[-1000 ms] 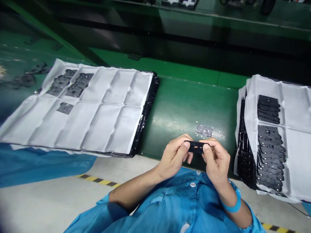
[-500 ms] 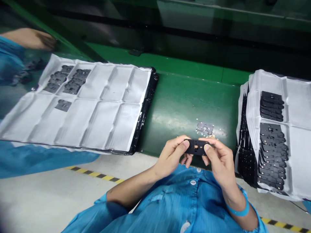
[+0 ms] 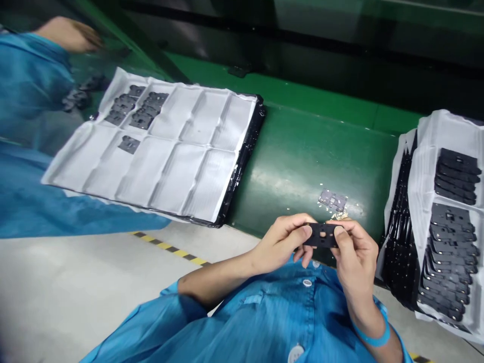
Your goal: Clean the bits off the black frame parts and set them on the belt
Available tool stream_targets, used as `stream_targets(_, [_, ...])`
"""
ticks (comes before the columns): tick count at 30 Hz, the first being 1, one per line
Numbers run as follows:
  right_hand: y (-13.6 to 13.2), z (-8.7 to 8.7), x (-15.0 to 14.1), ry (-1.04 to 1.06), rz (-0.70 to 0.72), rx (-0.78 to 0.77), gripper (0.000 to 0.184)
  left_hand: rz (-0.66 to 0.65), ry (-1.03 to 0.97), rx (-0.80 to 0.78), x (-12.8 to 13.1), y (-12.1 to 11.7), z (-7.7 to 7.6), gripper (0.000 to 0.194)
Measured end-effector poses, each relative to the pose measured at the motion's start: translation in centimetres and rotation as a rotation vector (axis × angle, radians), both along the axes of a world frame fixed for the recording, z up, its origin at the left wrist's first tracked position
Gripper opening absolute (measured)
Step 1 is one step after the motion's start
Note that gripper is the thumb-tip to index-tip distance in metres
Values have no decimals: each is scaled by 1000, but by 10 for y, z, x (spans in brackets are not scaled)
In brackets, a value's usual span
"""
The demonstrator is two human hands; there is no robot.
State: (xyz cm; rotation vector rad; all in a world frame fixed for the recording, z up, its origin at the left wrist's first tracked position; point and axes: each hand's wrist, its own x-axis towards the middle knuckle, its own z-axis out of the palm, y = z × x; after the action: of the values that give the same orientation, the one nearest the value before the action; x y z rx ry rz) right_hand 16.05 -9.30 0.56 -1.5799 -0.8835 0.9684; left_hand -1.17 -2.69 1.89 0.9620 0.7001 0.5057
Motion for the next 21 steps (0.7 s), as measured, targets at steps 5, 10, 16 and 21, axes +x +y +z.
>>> stream_targets(5, [0, 2, -3, 118, -63, -60, 24, -11, -9, -54, 0, 3, 4, 32])
stream_targets(10, [-2, 7, -10, 40, -50, -36, 23, 28, 23, -92, 2, 5, 1, 27])
stream_targets(16, [-9, 4, -10, -249, 83, 223, 13, 23, 12, -142, -3, 10, -7, 24])
stream_targets(21, [-11, 2, -9, -175, 129, 215, 14, 0, -29, -264, -5, 11, -9, 22])
